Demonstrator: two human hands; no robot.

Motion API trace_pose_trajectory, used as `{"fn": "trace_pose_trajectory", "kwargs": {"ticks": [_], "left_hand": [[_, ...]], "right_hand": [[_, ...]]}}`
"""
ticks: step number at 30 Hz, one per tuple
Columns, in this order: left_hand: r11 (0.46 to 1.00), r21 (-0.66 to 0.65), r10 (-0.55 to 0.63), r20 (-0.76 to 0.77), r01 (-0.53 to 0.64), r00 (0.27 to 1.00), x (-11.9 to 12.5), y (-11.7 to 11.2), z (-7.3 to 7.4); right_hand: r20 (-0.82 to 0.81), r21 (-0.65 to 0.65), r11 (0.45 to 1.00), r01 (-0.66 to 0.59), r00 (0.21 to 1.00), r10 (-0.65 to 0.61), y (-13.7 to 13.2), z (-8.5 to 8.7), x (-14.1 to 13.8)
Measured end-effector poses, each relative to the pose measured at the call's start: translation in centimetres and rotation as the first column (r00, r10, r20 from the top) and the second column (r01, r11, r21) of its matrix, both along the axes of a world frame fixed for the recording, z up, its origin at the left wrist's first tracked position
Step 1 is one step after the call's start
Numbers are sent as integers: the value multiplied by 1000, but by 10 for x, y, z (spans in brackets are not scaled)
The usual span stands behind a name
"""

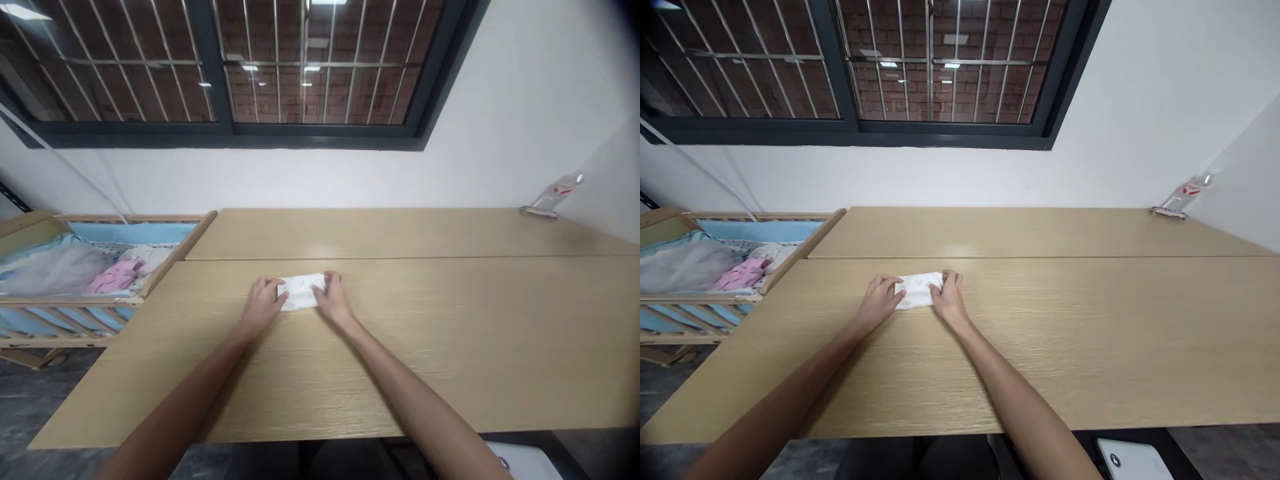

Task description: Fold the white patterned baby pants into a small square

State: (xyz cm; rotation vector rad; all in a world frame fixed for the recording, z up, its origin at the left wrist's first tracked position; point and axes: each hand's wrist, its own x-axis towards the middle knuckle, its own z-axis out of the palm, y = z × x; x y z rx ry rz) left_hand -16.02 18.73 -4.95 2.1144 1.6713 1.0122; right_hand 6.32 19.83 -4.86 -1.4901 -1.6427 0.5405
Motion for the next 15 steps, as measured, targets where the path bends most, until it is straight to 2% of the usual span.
{"fn": "trace_pose_trajectory", "kwargs": {"ticks": [3, 6, 8, 10, 12, 15], "left_hand": [[995, 103, -10, -31, 13, 999, 7, -9, 7], [949, 264, -150, -95, 170, 984, 21, -19, 13], [930, 273, -211, -157, 247, 965, 32, -23, 12], [944, 196, -223, -218, 267, 950, 40, -26, 6], [957, 110, -230, -273, 268, 934, 43, -26, -2], [966, 54, -221, -327, 252, 919, 42, -25, -11]], "right_hand": [[132, 211, 976, -56, 991, 28, -11, 12, -6], [355, 326, 910, -258, 925, 135, -20, 21, -16], [509, 277, 874, -399, 832, 219, -22, 20, -22], [619, 181, 859, -478, 735, 279, -21, 16, -24], [678, 105, 860, -499, 669, 305, -19, 11, -24], [708, 66, 873, -484, 639, 301, -19, 8, -23]]}}
